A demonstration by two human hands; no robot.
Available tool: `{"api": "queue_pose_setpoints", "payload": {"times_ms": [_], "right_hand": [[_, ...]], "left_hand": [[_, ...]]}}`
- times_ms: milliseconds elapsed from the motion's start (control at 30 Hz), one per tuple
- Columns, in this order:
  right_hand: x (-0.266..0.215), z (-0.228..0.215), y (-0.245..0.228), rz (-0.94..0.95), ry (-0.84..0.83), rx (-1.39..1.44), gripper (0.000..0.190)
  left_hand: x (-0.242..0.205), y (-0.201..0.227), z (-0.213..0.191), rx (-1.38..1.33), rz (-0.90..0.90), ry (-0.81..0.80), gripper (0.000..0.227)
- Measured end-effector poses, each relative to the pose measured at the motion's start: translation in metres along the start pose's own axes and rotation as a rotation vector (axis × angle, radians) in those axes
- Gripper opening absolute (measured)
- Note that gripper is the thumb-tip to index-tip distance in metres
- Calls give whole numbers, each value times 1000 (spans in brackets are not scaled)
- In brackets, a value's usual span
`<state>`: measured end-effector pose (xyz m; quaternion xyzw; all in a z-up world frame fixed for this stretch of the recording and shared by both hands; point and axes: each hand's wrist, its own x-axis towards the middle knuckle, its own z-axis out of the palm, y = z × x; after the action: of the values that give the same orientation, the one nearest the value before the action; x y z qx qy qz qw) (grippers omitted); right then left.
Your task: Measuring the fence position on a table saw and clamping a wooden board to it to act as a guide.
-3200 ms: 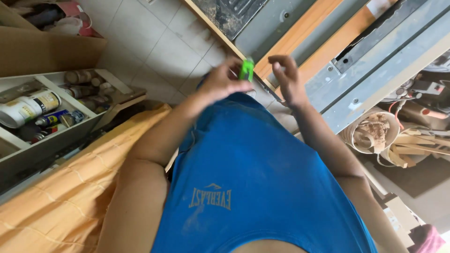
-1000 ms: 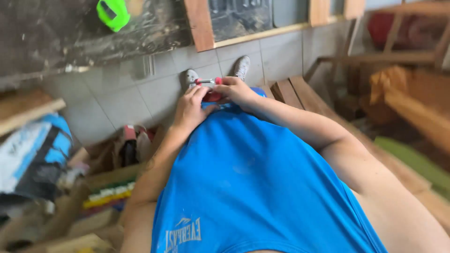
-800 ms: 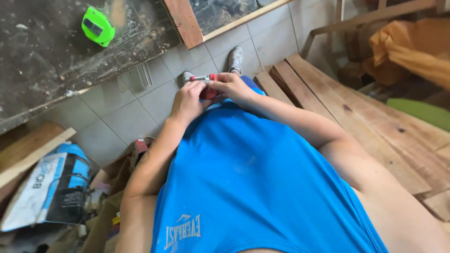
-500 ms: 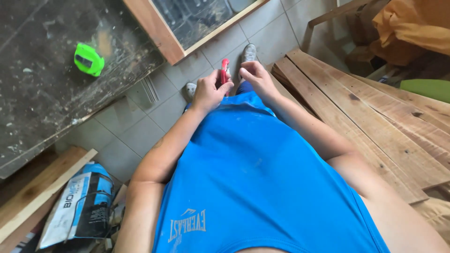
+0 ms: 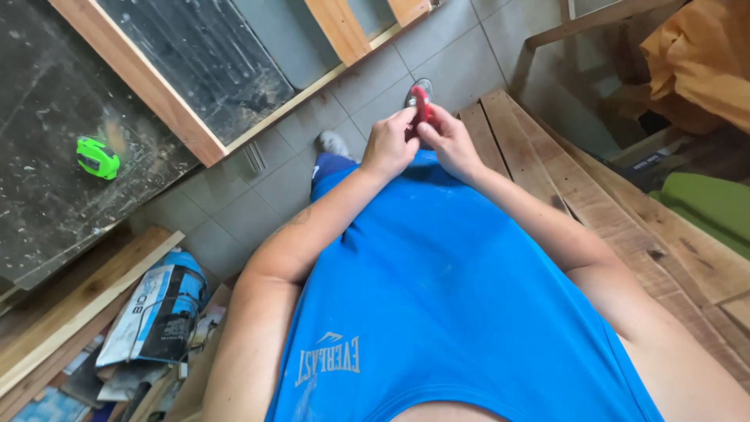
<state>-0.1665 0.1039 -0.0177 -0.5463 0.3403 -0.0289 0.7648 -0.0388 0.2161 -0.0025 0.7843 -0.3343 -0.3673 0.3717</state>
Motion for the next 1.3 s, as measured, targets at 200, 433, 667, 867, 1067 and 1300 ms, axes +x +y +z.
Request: {"api": "queue_pose_setpoints", "payload": {"times_ms": [200,433,667,867,1067,1300], "right_hand": [[39,-47,15,249,198,264,32],[59,-47,-49,269,185,138,30],[105,-75,-40,309,26,126,25],[140,-115,-45,374,-184,173,21],[181,-154,-39,419,-318,158,21],[207,-162,-56,486,-367,109,23]], "left_hand": [[25,44,-10,115,253,-33,24],[43,-3,-11,74,-239,-81,56],[76,-9,13,-100,-443,-57,27],[100,-12,47,-116,-602,15,15],[122,33,69,-158,-765,166,19],[137,53,75,-119,-771,246,31]]}}
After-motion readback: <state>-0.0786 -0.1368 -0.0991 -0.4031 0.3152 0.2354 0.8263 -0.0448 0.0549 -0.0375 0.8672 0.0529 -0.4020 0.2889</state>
